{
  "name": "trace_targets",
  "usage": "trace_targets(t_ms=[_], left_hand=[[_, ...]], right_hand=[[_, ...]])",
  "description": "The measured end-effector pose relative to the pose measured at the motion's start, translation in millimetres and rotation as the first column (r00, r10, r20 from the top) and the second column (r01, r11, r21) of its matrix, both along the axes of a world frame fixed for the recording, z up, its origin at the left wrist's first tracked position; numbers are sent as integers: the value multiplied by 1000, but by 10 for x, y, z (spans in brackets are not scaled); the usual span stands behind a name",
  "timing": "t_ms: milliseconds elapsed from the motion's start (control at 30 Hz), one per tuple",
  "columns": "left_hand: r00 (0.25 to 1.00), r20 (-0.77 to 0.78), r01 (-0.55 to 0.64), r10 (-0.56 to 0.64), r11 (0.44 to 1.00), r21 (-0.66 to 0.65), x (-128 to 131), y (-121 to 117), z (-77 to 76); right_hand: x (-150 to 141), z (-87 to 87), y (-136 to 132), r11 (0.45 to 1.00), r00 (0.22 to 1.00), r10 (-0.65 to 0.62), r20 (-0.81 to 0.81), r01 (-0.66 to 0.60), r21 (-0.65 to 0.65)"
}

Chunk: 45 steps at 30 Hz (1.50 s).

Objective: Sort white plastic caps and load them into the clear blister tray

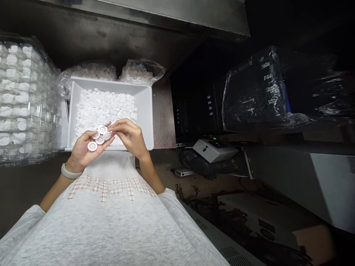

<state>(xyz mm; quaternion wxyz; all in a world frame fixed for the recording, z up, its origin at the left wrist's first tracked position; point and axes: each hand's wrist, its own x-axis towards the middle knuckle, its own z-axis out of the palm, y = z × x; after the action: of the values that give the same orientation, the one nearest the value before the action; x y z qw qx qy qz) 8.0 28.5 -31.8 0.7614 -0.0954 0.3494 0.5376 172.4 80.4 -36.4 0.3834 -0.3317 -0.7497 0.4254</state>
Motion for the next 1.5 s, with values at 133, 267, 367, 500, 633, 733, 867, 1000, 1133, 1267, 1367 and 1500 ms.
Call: trace_targets(t_ms=[133,267,367,500,633,733,867,1000,1133,1267,1367,1500], left_hand=[[996,-61,67,-62,995,81,-15,-4,-6],[991,-86,109,-100,989,98,-31,-10,-47],[994,-58,95,-90,992,77,-37,-18,-81],[995,-72,73,-69,996,54,-46,-17,-95],[991,-108,88,-80,994,70,-49,-4,-94],[986,-129,108,-101,993,53,-28,7,-109],[990,-82,123,-115,988,90,20,15,-136],[993,-36,118,-115,990,75,62,6,-141],[993,-23,121,-120,990,66,86,-1,-142],[989,-13,151,-151,987,61,90,-4,-184],[988,-7,153,-153,987,54,90,-13,-230],[986,-37,163,-160,983,87,86,-25,-256]], right_hand=[[11,-4,17,999,1000,-9,17,8,38],[28,-29,48,1000,998,0,57,-1,14],[31,-49,65,997,990,72,122,-69,-26],[32,-27,70,988,971,138,194,-121,-99],[14,48,75,977,971,119,207,-77,-200],[-35,76,97,975,965,70,251,-13,-220],[-107,33,143,986,970,-35,241,72,-147],[-129,-51,155,973,962,-71,265,125,-194],[-130,-135,125,949,950,-152,274,218,-228],[-121,-197,92,941,948,-167,270,235,-243],[-104,-205,69,940,948,-122,295,206,-272],[-80,-161,36,910,969,-43,242,138,-392]])
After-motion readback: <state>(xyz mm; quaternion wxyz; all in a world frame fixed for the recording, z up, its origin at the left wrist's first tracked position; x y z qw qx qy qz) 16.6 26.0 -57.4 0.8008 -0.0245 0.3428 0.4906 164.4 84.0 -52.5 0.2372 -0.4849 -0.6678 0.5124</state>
